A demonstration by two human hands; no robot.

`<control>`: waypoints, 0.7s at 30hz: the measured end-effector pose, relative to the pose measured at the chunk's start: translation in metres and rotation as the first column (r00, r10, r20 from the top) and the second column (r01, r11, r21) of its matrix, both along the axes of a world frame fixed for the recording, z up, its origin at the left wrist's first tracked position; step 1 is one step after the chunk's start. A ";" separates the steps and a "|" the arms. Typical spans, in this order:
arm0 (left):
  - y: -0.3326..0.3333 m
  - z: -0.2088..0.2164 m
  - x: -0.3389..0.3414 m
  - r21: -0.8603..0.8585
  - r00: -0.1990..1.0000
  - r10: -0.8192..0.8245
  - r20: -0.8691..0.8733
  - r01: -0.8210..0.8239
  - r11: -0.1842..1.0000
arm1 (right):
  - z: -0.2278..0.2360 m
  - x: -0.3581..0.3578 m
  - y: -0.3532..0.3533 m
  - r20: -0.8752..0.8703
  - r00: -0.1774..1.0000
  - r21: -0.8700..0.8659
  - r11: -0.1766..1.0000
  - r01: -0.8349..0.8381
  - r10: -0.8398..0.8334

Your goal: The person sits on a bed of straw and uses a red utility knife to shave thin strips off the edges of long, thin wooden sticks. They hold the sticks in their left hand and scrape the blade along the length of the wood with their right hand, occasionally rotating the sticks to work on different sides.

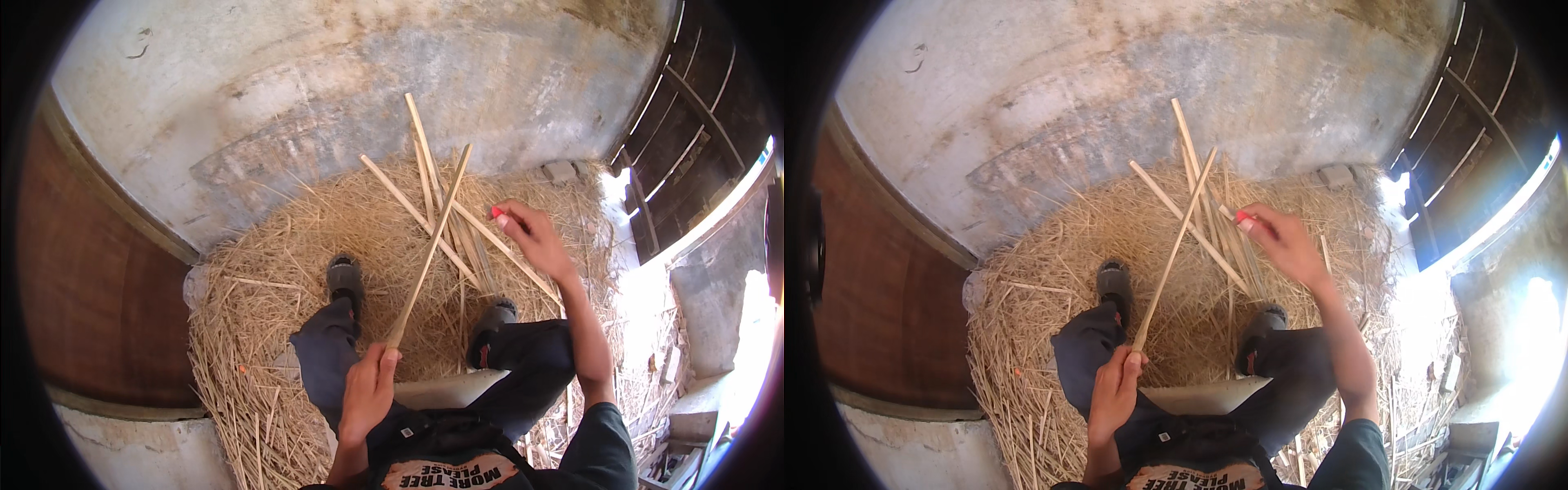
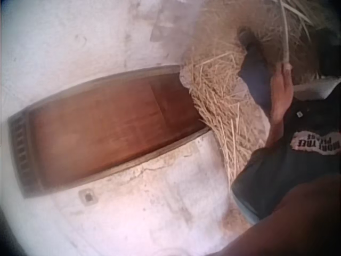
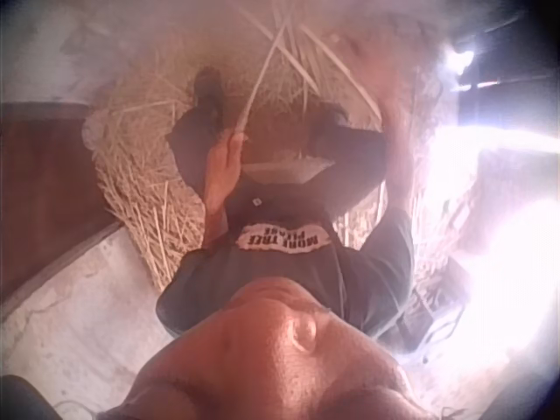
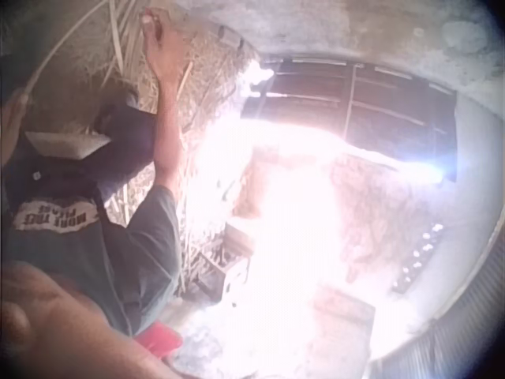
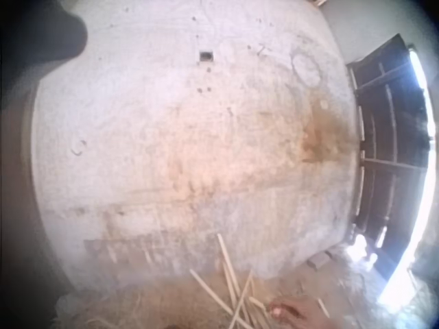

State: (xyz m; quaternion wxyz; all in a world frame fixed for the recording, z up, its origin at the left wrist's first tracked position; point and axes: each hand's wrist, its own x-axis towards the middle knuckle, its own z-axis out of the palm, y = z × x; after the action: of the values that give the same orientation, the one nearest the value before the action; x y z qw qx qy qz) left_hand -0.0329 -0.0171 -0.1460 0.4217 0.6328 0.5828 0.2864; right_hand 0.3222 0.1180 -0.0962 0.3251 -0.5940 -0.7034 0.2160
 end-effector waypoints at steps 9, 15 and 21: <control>0.009 0.011 0.016 0.067 0.986 0.003 0.165 -0.014 0.998 | -0.008 -0.088 -0.062 0.165 0.935 0.424 0.834 -0.354 0.313; 0.010 0.017 0.020 0.036 0.983 -0.023 0.180 0.016 0.999 | -0.022 -0.092 -0.061 0.267 0.922 0.470 0.797 -0.378 0.280; 0.011 0.018 0.022 0.038 0.979 -0.038 0.201 0.031 0.999 | -0.024 -0.098 -0.062 0.256 0.926 0.496 0.784 -0.373 0.279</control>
State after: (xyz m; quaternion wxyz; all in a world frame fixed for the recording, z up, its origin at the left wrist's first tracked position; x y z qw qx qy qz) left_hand -0.0112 -0.0060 -0.1284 0.4724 0.6179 0.5208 0.3519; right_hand 0.2243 0.0556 -0.1203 0.3748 -0.3645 -0.8523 0.0128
